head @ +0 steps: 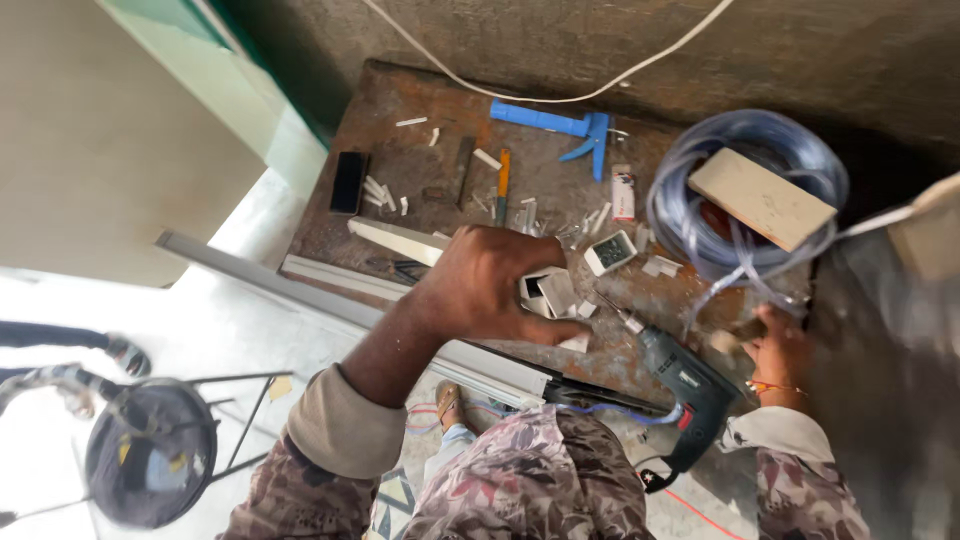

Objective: The person uses a corded drill to make holes in white plastic profile pieces on a workbench. They position each piece, drill a hole, and occasionally tap the piece with a hammer. The person handles multiple profile pieces one at a time.

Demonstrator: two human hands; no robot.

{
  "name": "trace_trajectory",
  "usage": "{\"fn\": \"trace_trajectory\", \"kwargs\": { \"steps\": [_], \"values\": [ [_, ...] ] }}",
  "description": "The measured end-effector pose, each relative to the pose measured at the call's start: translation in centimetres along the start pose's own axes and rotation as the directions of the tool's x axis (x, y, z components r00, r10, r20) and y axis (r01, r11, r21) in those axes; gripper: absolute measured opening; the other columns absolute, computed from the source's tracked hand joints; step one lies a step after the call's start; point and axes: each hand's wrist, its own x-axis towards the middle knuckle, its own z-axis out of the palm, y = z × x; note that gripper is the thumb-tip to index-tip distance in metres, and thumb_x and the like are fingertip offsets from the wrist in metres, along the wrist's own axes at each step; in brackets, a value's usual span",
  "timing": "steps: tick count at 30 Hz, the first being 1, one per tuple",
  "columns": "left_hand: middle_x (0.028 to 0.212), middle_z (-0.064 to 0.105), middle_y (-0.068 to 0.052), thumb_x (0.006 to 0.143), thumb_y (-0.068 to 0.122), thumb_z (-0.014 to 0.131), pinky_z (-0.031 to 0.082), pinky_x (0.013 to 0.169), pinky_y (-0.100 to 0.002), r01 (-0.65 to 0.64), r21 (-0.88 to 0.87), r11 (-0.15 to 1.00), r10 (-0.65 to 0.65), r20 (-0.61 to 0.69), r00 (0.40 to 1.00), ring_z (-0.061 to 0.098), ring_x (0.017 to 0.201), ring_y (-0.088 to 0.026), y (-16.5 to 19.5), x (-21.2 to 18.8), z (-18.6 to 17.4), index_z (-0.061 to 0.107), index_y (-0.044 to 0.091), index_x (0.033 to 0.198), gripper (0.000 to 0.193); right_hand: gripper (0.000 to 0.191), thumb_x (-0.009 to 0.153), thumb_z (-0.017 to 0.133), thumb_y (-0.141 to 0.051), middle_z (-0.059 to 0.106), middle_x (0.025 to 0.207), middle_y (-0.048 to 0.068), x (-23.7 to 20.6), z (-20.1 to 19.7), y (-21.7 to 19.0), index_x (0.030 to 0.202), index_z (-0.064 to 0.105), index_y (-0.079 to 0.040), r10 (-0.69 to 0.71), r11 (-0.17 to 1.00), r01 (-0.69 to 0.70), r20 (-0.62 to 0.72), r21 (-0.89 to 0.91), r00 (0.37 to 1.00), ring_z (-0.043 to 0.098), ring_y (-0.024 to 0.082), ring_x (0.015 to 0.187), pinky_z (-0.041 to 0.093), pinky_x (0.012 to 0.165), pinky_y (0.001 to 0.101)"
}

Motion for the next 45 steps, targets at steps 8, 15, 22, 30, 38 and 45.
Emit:
{"fn": "trace_trajectory", "kwargs": {
  "steps": [8,15,22,30,38,45],
  "values": [
    [0.084,0.074,-0.010,0.076,0.040,0.088,0.059,0.068,-0.038,0.046,-0.002,0.999,-0.046,-0.098,0.994,0.075,0.076,-0.029,0.3,-1.1,-2.0,0.070,0.010,0.097,0.040,0.068,0.089,0.061,0.013,0.053,0.144,0.012,-15.7,0.9,-1.9,0.150,0.042,-0.010,-0.257,0.950,0.276,-0.135,0.147,0.957,0.067,0.029,0.119,0.058,0.104,0.0520],
    [0.084,0.074,-0.009,0.078,0.041,0.088,0.060,0.069,-0.039,0.015,-0.004,1.000,-0.016,-0.153,0.988,0.075,0.077,-0.028,0.1,-2.6,-4.6,0.070,0.009,0.099,0.042,0.090,0.078,0.052,0.010,0.052,0.147,0.026,-25.5,6.1,1.0,0.163,0.028,-0.005,-0.249,0.966,0.237,0.122,0.099,0.961,0.066,0.042,0.115,0.056,0.093,0.0447],
    [0.077,0.072,-0.010,0.077,0.040,0.089,0.057,0.058,-0.037,0.029,-0.018,0.999,-0.031,-0.121,0.992,0.071,0.059,-0.022,0.0,-3.9,-5.0,0.070,0.007,0.099,0.045,0.061,0.088,0.052,0.004,0.062,0.128,0.032,-18.1,-1.7,2.1,0.149,0.049,0.010,0.229,0.968,-0.219,0.074,-0.122,0.971,0.070,0.046,0.105,0.059,0.086,0.0396],
    [0.080,0.071,-0.011,0.077,0.037,0.090,0.056,0.062,-0.039,-0.077,0.030,0.997,0.081,-0.173,0.982,0.071,0.068,-0.027,0.6,-4.0,-4.0,0.069,0.006,0.102,0.045,0.068,0.089,0.055,-0.005,0.062,0.135,0.025,-22.6,1.8,-1.1,0.155,0.040,-0.003,0.331,0.944,-0.322,0.252,-0.076,0.909,0.070,0.038,0.106,0.058,0.082,0.0369],
    [0.082,0.073,-0.008,0.076,0.038,0.088,0.058,0.066,-0.039,-0.014,-0.019,1.000,0.011,-0.142,0.990,0.073,0.073,-0.026,1.6,-5.1,-4.7,0.070,0.009,0.102,0.043,0.083,0.092,0.072,-0.008,0.056,0.137,0.020,-31.2,13.0,-8.8,0.160,0.025,-0.008,-0.174,0.984,0.106,0.625,0.145,0.761,0.065,0.031,0.112,0.056,0.094,0.0468],
    [0.080,0.071,-0.011,0.074,0.036,0.086,0.058,0.068,-0.041,0.012,-0.057,0.998,-0.016,-0.063,0.998,0.072,0.072,-0.029,2.4,-6.4,-5.6,0.069,0.009,0.097,0.040,0.056,0.109,0.057,-0.037,0.063,0.098,0.012,-34.9,19.9,-13.9,0.148,0.043,0.002,-0.402,0.822,0.553,0.552,-0.134,0.731,0.059,0.017,0.079,0.054,0.071,0.0337]
  ]
}}
